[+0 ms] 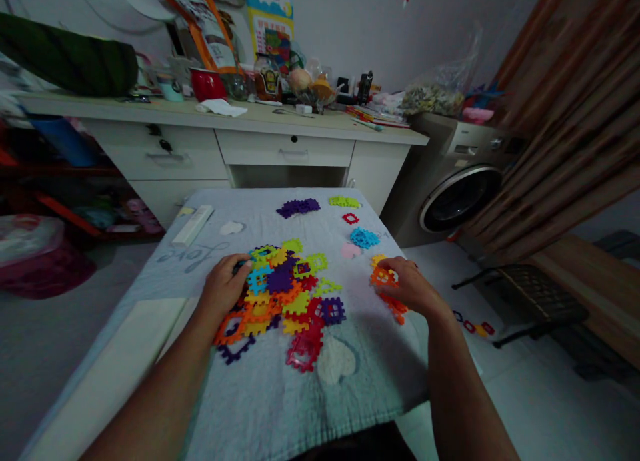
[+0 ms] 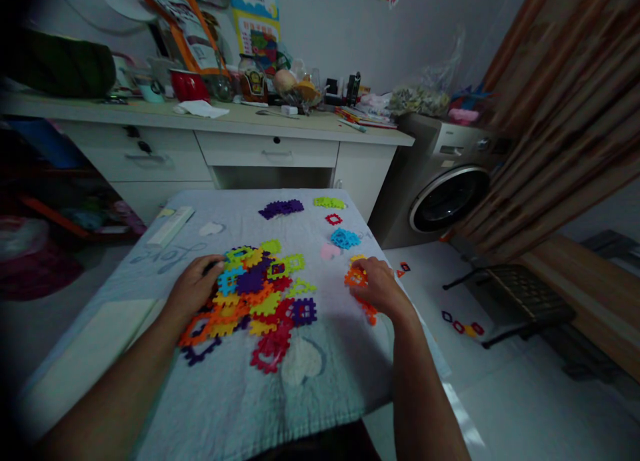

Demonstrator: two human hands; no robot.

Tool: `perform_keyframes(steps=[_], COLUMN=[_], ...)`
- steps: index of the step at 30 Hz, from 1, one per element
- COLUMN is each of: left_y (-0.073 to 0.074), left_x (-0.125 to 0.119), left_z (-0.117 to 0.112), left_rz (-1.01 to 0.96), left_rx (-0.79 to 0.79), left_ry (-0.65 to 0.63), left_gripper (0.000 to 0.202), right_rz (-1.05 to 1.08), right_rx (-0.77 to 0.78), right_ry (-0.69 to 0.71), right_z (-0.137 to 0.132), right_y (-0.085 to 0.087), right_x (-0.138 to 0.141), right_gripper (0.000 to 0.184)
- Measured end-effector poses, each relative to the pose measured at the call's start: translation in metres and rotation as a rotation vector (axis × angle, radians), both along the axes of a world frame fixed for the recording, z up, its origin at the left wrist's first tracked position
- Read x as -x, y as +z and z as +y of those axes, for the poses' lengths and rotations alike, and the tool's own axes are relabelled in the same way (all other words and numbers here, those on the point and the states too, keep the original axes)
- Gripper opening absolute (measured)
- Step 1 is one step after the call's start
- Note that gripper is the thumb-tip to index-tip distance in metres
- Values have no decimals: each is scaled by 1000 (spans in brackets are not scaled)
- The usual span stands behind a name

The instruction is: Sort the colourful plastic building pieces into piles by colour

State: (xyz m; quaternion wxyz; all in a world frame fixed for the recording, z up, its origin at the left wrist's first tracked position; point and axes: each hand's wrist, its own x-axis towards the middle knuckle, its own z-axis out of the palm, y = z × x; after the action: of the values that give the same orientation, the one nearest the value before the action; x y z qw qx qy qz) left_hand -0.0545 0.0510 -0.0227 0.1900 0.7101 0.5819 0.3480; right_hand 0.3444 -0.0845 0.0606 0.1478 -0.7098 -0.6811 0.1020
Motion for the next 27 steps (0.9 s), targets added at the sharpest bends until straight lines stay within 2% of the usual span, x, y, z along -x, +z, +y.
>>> perform_keyframes(steps=[5, 8, 10, 14, 18, 22, 27], left_y=[-1, 0, 0, 0, 0, 1, 1], left_x=[0, -1, -1, -1, -2, -3, -2], left_z=[1, 1, 0, -1, -1, -1, -1], left_rz=[12, 10, 10, 8, -1, 3, 1], left_rx=[-8, -7, -16, -30, -20, -28, -39], left_ry=[6, 7, 9, 5, -2, 5, 6], left_gripper=[41, 42, 43, 42, 42, 42, 42], right_rz=[-166, -211, -200, -154, -204, -265, -240], right_rx=[102, 113, 90, 45, 154, 235, 238], right_ry=[-84, -110, -86, 113, 301, 320, 257], right_z=[-25, -28, -23, -2, 23, 37, 38], right_y=[-10, -13, -8, 9, 13, 2, -9], right_x=[11, 16, 23, 54, 89, 104, 99], right_gripper=[53, 61, 63, 47, 28, 22, 19])
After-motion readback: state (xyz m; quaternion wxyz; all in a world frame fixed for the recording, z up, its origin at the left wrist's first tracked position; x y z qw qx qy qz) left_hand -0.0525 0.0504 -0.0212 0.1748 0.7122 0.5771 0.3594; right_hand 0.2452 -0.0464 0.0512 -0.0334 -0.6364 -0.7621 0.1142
